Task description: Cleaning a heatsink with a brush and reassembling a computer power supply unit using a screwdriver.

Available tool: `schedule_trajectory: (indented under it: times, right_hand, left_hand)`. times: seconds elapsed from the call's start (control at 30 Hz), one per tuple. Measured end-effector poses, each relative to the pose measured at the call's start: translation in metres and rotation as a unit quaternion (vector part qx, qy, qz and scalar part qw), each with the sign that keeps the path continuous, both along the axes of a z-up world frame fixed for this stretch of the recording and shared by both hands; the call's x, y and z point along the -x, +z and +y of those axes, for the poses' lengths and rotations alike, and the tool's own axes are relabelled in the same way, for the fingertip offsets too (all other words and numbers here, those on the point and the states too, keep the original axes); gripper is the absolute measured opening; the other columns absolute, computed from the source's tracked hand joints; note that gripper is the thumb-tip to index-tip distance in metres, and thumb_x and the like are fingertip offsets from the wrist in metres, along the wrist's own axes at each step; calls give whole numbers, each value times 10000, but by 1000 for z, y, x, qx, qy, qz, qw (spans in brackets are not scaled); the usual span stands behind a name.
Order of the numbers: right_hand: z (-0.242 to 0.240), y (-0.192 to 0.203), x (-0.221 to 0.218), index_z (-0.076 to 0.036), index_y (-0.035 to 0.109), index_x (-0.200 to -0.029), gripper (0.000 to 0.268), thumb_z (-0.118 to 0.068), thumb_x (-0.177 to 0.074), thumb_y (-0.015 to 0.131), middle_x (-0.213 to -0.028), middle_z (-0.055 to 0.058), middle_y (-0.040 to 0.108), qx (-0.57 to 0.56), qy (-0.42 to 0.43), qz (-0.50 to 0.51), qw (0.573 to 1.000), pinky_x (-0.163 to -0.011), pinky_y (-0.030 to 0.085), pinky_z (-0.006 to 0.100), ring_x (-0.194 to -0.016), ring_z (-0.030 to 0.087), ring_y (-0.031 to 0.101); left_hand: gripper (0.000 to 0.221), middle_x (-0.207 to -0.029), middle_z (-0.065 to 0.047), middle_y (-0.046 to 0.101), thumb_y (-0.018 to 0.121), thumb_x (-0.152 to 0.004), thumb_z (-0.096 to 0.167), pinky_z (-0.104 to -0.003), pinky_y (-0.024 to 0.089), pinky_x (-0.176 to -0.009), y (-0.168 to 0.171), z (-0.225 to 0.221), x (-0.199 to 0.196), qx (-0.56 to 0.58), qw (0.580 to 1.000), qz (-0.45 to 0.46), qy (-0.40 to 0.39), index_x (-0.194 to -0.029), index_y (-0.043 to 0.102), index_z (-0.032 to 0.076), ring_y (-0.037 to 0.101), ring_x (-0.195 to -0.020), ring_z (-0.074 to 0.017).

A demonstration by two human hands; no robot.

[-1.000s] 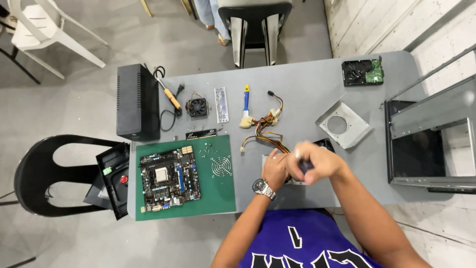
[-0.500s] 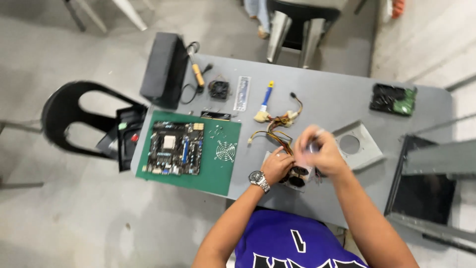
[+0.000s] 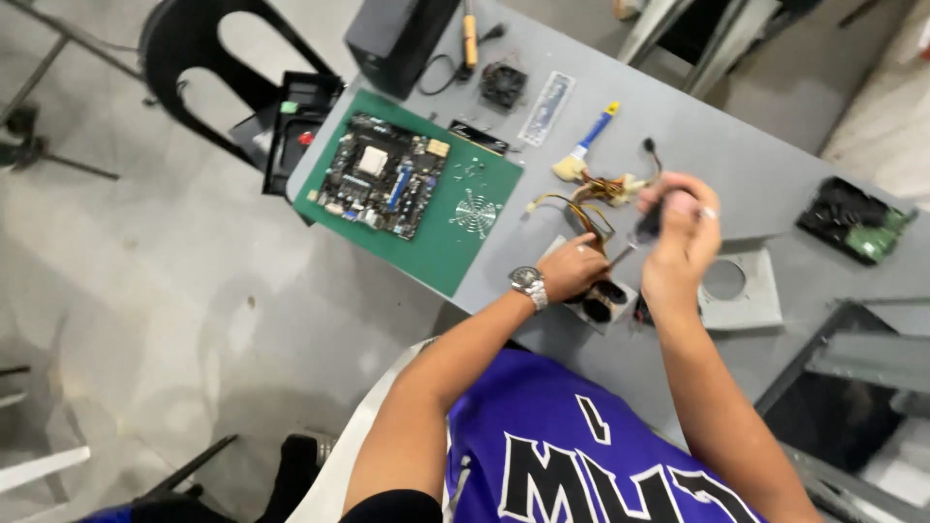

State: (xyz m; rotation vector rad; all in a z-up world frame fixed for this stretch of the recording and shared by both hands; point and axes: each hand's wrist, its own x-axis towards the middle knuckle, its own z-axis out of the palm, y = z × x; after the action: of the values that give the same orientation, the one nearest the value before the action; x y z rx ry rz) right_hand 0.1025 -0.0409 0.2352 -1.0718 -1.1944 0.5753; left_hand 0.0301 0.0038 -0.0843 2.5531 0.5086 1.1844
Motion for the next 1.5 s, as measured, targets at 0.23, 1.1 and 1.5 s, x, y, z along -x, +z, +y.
schedule_trajectory:
  times: [0.23,1.1,1.5]
  right_hand:
    - [13,0,-26,-5,540,-538,430,-325,-826,537,-446,101,516,47,429,123,894,-400,415,263,-362,153,476]
    - [-7,18,-36,-125,499,-755,314,-218,-693,792,-647,24,558,121,539,66,831,-616,427,350,-589,184,489]
    - [0,-20,-34,-120,369,-872,293,-385,-902,489,-482,123,402,94,324,220,915,-510,331,350,-413,203,349]
  left_hand:
    - [126,-837,4,683,635,-879,242,-424,365,-1125,16,-7,0,1,1000,-26,13,-907,665,123,672,-879,-138]
    - [30,-807,-47,624,591,-906,93,-476,381,-1071,93,-13,26,47,996,51,-53,-895,616,81,612,-735,-214]
    - [86,-768,-45,612,560,-920,118,-500,406,-1040,82,-6,21,42,996,48,-67,-874,612,67,597,-685,-213]
